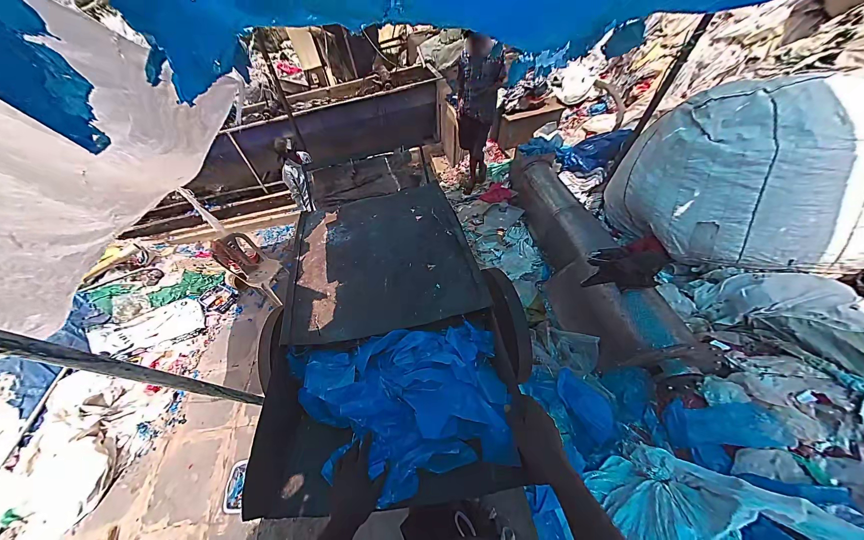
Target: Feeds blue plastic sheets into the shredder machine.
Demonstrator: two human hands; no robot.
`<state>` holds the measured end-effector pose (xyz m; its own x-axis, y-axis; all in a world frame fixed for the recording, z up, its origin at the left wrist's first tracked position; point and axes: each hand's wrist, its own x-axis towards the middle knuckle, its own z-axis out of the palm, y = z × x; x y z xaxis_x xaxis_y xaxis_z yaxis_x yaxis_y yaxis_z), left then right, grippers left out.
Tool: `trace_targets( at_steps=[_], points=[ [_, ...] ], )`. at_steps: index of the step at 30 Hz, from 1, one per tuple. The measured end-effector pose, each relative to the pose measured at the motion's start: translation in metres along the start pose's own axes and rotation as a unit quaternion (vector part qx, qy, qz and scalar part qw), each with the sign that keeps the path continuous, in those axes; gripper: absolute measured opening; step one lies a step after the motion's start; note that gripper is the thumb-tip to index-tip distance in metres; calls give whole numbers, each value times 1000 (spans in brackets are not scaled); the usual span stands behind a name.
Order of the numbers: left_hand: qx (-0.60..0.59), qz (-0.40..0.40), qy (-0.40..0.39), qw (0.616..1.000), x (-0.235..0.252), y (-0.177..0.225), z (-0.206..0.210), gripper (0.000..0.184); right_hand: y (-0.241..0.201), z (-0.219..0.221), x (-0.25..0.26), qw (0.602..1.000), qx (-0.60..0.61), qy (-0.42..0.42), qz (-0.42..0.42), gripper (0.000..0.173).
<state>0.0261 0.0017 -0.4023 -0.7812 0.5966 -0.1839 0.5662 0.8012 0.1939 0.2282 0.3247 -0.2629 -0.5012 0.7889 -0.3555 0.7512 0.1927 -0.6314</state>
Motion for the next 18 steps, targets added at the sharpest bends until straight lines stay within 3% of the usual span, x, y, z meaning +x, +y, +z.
trace_targets(
  at_steps=[7,12,15,18],
  points=[
    [-5,3,16,1000,0,-1,4,84,-2,-2,-1,1000,-1,-3,-3,38],
    [-46,-11,-61,997,-10,22,-47,82,-4,-3,-3,1000,6,-1,1,41],
    [-22,1,5,1000,-2,3,-5,85,-5,-3,-3,1000,4,-3,4,40],
    [-17,-1,2,1000,-1,2,-3,85,-4,-3,-3,1000,3,-5,1,39]
  ],
)
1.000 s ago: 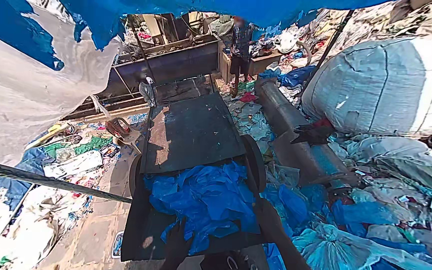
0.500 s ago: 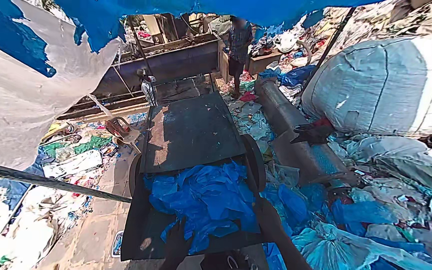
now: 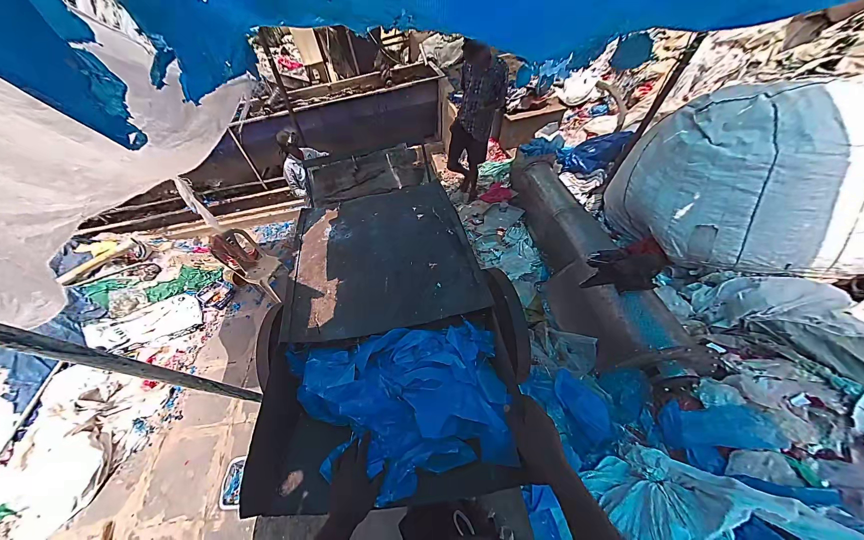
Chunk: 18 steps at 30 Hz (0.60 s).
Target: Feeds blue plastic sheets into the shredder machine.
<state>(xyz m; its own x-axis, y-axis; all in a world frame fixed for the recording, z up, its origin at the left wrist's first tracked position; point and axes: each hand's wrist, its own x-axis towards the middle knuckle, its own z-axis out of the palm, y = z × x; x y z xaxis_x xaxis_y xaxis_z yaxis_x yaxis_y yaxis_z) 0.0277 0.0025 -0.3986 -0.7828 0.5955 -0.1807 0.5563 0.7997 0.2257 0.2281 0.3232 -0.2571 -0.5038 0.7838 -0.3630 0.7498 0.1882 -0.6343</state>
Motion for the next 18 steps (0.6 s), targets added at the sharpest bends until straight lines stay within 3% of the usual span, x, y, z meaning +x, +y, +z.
trace_targets(
  at_steps=[4,18],
  points=[
    [-34,-12,-55,998,-10,22,-43,82,0,1,0,1000,4,2,1,40],
    [-36,-16,-46,998,-11,21,-42,81,0,0,-1,1000,0,-1,-1,41]
  ],
)
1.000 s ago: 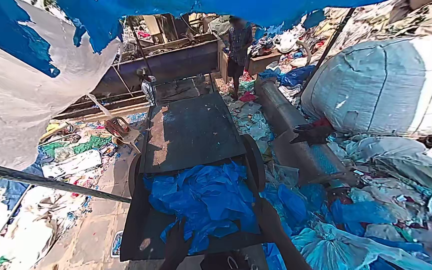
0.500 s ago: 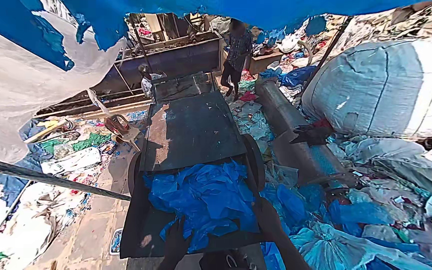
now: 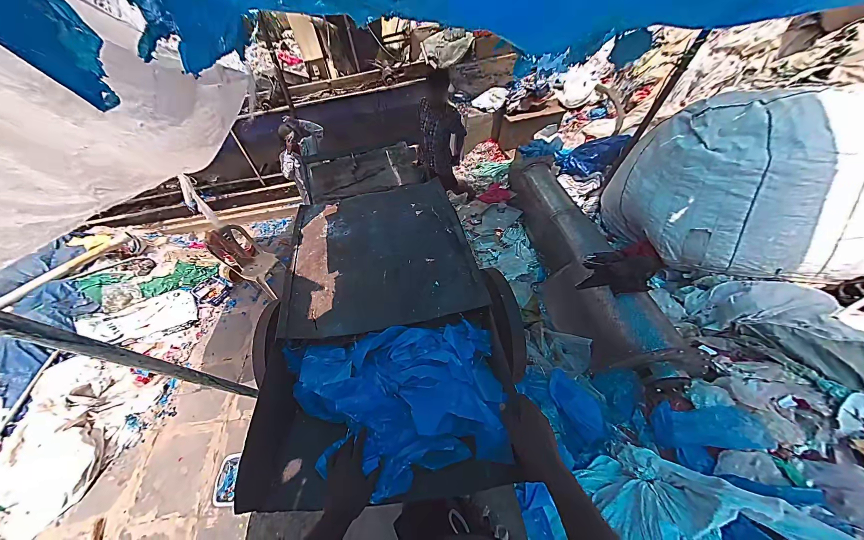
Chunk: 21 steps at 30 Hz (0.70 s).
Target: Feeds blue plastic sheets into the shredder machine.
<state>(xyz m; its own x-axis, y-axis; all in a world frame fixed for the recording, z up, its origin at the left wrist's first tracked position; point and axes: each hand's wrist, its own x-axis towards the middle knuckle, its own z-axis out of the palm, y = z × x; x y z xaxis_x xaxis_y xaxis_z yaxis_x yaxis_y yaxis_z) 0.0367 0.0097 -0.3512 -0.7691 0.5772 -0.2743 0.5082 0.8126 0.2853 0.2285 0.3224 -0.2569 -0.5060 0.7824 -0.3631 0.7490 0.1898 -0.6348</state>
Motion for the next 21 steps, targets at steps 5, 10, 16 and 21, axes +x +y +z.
trace_targets(
  at_steps=[5,10,16,21],
  points=[
    [34,7,41,999,15,-24,39,83,-1,0,-1,1000,-10,1,-1,40],
    [43,2,38,998,18,-28,45,84,-1,0,-2,1000,-11,4,-3,39],
    [41,3,37,998,17,-28,46,85,-2,-1,-2,1000,-16,3,-4,39],
    [36,5,42,998,18,-28,45,84,-3,-1,-2,1000,-14,3,-2,39]
  ],
)
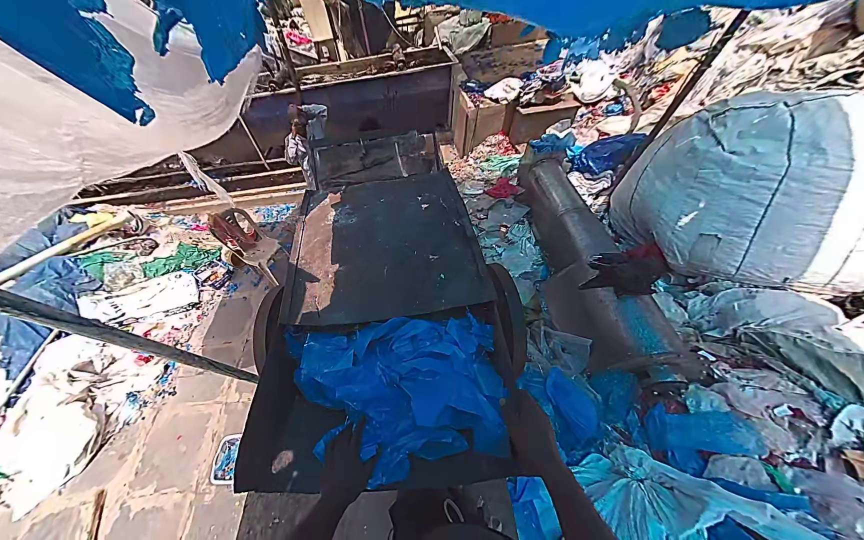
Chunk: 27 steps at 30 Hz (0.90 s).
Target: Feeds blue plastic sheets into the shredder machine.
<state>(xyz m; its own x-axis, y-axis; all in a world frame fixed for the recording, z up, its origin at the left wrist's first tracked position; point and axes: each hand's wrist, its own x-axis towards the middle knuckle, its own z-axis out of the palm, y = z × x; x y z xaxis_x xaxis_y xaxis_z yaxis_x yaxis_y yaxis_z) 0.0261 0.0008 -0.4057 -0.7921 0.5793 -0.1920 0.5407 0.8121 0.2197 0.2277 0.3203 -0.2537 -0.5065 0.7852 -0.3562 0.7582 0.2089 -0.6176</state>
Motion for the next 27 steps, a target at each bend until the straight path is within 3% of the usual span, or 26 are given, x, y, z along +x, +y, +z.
trace_targets(
  at_steps=[17,27],
  points=[
    [-7,15,18,1000,0,-2,4,84,-1,0,0,1000,-13,-3,3,40],
    [-18,5,-14,1000,-1,1,-3,85,0,1,-1,1000,-4,1,2,41]
  ],
)
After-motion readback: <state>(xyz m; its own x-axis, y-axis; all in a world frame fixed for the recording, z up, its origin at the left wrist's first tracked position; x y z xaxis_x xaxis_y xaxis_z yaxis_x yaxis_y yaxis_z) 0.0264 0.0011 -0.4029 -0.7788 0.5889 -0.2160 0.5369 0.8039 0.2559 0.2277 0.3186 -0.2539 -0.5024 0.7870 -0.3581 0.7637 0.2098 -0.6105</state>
